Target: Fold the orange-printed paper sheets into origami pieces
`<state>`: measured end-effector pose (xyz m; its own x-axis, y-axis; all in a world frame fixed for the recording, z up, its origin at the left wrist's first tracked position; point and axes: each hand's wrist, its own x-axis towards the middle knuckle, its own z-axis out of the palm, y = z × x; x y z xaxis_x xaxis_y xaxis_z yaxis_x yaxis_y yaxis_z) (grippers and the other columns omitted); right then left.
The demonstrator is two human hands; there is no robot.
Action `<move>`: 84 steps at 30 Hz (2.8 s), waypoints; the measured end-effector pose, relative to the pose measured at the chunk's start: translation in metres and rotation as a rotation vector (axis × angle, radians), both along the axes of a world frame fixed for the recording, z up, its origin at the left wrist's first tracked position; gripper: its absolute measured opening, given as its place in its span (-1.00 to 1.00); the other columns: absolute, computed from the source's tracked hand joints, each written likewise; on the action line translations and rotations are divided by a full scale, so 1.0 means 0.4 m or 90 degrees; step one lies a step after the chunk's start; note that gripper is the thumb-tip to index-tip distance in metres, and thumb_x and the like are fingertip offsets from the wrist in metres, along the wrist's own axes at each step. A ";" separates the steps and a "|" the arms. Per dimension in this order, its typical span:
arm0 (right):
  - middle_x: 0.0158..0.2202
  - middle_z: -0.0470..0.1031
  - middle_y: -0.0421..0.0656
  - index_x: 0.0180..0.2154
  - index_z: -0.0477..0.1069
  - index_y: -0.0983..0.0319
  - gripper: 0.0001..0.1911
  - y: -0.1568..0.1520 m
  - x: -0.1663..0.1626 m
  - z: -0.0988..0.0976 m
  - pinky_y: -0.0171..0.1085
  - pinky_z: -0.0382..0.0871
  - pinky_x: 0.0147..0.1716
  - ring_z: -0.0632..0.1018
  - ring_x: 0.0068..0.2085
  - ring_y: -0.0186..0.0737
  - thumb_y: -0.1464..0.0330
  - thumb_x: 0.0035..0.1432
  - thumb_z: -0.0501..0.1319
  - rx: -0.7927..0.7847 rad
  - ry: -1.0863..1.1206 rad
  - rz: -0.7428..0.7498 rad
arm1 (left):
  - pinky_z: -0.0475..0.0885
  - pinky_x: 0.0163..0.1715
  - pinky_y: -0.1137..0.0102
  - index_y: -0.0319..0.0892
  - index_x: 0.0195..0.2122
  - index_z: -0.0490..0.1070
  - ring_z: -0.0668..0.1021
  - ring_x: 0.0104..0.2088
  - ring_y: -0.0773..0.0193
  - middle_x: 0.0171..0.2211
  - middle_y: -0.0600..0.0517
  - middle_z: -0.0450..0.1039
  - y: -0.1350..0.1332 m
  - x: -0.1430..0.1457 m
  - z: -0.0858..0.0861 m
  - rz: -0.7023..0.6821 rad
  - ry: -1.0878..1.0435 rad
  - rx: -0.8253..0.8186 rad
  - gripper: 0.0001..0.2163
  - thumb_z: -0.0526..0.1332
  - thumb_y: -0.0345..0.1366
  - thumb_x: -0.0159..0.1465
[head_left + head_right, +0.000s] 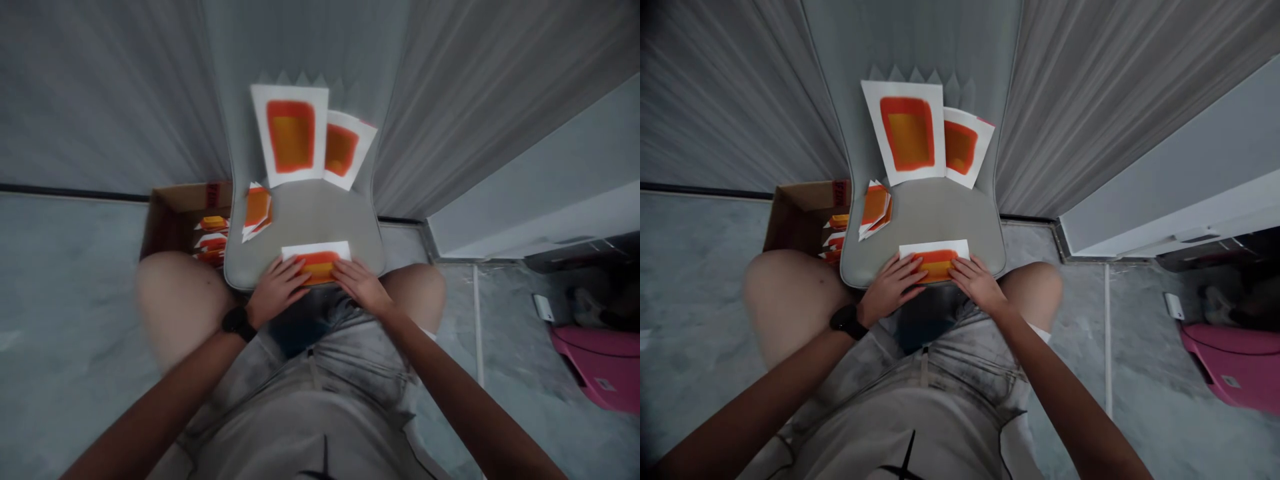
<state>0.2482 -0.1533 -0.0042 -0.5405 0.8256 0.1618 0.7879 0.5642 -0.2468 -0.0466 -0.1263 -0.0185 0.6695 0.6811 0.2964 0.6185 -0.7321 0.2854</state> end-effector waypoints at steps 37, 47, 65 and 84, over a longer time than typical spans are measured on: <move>0.40 0.35 0.07 0.36 0.35 0.32 -0.47 0.119 -0.139 -0.056 0.23 0.02 0.47 0.29 0.46 0.06 0.27 0.57 -0.09 0.055 0.018 -0.192 | 0.27 0.44 0.06 -0.20 0.34 0.42 0.43 0.38 0.04 0.37 -0.13 0.37 0.025 0.096 -0.008 0.081 0.017 0.075 -0.55 0.12 -0.36 0.44; 0.44 0.28 0.06 0.40 0.28 0.34 -0.45 0.116 -0.142 -0.053 0.15 0.06 0.47 0.25 0.48 0.05 0.28 0.56 -0.11 0.016 -0.009 -0.204 | 0.25 0.45 0.09 -0.22 0.31 0.45 0.43 0.38 0.06 0.37 -0.14 0.38 0.024 0.098 -0.010 0.090 0.017 0.074 -0.58 0.06 -0.36 0.47; 0.54 0.00 0.12 0.51 -0.04 0.44 -0.18 0.098 -0.123 -0.028 0.10 -0.11 0.52 0.04 0.55 0.03 -0.02 0.53 -0.14 -0.032 -0.054 -0.144 | 0.07 0.50 -0.02 -0.40 0.51 0.07 0.15 0.52 -0.09 0.50 -0.29 0.06 -0.013 0.063 -0.005 0.211 0.060 -0.013 -0.35 0.00 -0.06 0.53; 0.52 0.08 0.15 0.49 0.05 0.45 -0.20 0.022 -0.239 -0.031 0.07 -0.03 0.51 0.08 0.54 0.03 0.00 0.52 -0.07 -0.026 -0.005 -0.135 | 0.05 0.50 -0.09 -0.42 0.51 0.04 0.15 0.51 -0.14 0.49 -0.33 0.08 -0.019 0.054 -0.024 0.207 0.018 -0.001 -0.33 0.04 -0.15 0.46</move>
